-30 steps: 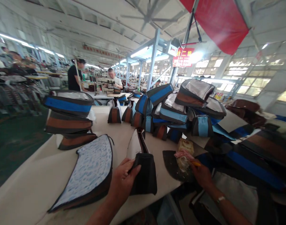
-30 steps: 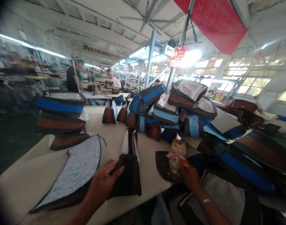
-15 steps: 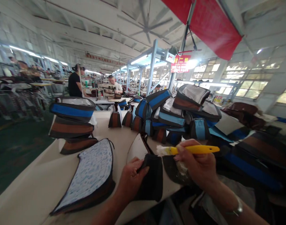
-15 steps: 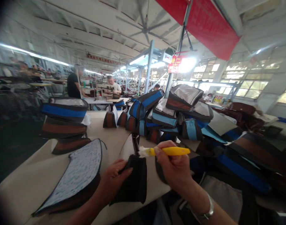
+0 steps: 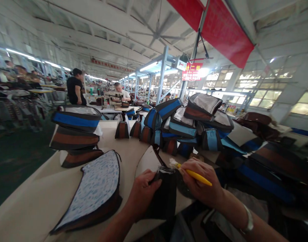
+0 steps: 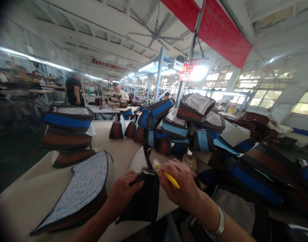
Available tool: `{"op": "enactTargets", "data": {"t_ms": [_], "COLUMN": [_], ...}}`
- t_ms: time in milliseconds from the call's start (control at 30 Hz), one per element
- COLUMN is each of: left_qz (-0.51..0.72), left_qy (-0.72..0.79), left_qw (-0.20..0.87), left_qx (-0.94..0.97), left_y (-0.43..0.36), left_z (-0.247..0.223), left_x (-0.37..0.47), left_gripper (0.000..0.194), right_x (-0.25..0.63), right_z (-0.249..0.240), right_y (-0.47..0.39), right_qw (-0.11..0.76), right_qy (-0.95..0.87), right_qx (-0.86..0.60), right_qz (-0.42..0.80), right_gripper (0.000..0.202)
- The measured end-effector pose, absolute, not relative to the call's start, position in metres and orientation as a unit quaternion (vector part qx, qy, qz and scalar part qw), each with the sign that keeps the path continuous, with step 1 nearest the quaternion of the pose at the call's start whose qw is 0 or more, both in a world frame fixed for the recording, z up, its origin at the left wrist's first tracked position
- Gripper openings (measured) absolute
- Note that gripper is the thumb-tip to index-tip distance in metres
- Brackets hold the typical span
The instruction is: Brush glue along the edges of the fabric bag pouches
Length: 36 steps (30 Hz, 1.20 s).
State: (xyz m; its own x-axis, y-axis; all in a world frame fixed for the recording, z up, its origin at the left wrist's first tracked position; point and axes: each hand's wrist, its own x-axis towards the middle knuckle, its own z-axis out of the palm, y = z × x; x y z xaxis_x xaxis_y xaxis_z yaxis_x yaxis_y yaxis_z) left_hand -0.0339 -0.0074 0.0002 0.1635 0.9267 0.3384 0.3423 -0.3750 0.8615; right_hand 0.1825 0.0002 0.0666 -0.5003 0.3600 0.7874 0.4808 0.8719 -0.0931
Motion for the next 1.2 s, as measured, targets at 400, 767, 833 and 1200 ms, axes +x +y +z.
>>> {"op": "enactTargets", "data": {"t_ms": [400,767,833,1200], "left_qz": [0.442,0.439,0.437,0.321], "left_qy": [0.470,0.469,0.480,0.389], "left_qw": [0.346,0.314,0.261,-0.253], "left_qx": [0.681,0.699,0.715,0.826], "left_y": [-0.004,-0.007,-0.007,-0.013], "left_z": [-0.001,-0.002,-0.004,-0.022], "left_x": [-0.033,-0.032,-0.031,-0.007], "left_gripper": [0.024,0.024,0.025,0.021], "right_x": [0.192,0.209,0.212,0.201], "right_z": [0.048,0.028,0.026,0.067], "right_y": [0.004,-0.006,-0.007,-0.024], "right_qw": [0.452,0.472,0.464,0.463], "right_qy": [-0.856,-0.840,-0.847,-0.846], "right_qx": [-0.240,-0.255,-0.248,-0.266], "right_qz": [-0.071,-0.081,-0.069,0.006], "right_gripper": [0.010,0.018,0.017,0.009]}}
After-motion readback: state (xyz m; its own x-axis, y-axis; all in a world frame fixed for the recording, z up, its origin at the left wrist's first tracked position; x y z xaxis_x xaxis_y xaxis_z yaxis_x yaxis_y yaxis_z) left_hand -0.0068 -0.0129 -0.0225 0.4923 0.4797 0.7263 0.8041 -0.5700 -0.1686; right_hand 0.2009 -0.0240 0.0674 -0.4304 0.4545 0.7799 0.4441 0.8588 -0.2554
